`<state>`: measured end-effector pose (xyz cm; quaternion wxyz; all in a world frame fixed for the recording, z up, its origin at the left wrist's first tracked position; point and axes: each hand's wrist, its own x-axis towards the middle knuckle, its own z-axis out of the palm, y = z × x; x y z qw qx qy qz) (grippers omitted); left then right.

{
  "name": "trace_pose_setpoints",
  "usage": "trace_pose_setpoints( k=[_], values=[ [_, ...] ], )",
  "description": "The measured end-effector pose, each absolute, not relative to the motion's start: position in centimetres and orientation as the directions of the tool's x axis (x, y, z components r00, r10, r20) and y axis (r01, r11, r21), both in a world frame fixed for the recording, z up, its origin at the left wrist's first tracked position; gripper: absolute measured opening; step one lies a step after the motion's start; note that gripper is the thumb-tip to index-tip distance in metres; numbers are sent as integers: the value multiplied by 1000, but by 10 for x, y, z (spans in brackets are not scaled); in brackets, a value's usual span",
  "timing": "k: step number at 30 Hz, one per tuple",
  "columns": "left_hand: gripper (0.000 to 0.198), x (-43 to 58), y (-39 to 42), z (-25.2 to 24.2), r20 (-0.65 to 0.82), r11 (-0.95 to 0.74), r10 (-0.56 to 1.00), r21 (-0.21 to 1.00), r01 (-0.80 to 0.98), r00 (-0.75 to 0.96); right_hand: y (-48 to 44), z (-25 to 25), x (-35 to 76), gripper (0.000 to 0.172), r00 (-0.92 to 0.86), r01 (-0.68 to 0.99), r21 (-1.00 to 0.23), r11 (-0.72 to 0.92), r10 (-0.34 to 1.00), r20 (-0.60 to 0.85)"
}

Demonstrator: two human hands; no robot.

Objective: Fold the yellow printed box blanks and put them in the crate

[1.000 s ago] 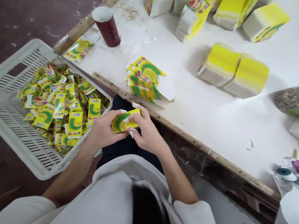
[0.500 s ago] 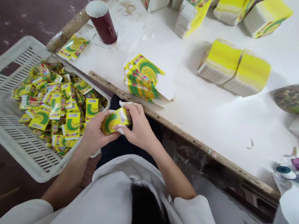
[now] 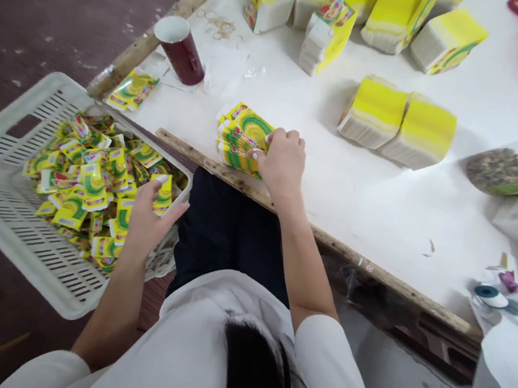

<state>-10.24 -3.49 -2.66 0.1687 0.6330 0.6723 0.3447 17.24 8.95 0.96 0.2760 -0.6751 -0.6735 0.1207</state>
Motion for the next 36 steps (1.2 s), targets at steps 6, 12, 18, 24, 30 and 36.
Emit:
trace_pose_setpoints(
  k=[6,12,18,24,30,36],
  values=[
    [52,-75,-22,-21,204,-148,979,766,626,-19,86,24,181,49,-16,875,-477,79,991,134],
    [45,-55,-21,-16,164,-175,984,817,550,70,111,29,177,100,-273,844,-439,307,952,141],
    [44,-59,-29,-26,61,-67,998,875,479,28,127,19,170,87,-557,729,-463,505,830,28],
    [43,-56,-30,-27,7,-17,1000,899,438,25,117,29,185,86,-528,728,-456,513,843,106],
    [42,-49,-33,-25,-18,11,1000,924,382,16,84,40,209,50,-220,794,-514,324,942,254],
    [41,-45,-36,-23,-17,8,1000,936,351,24,73,16,192,20,-26,823,-550,140,978,209]
  ],
)
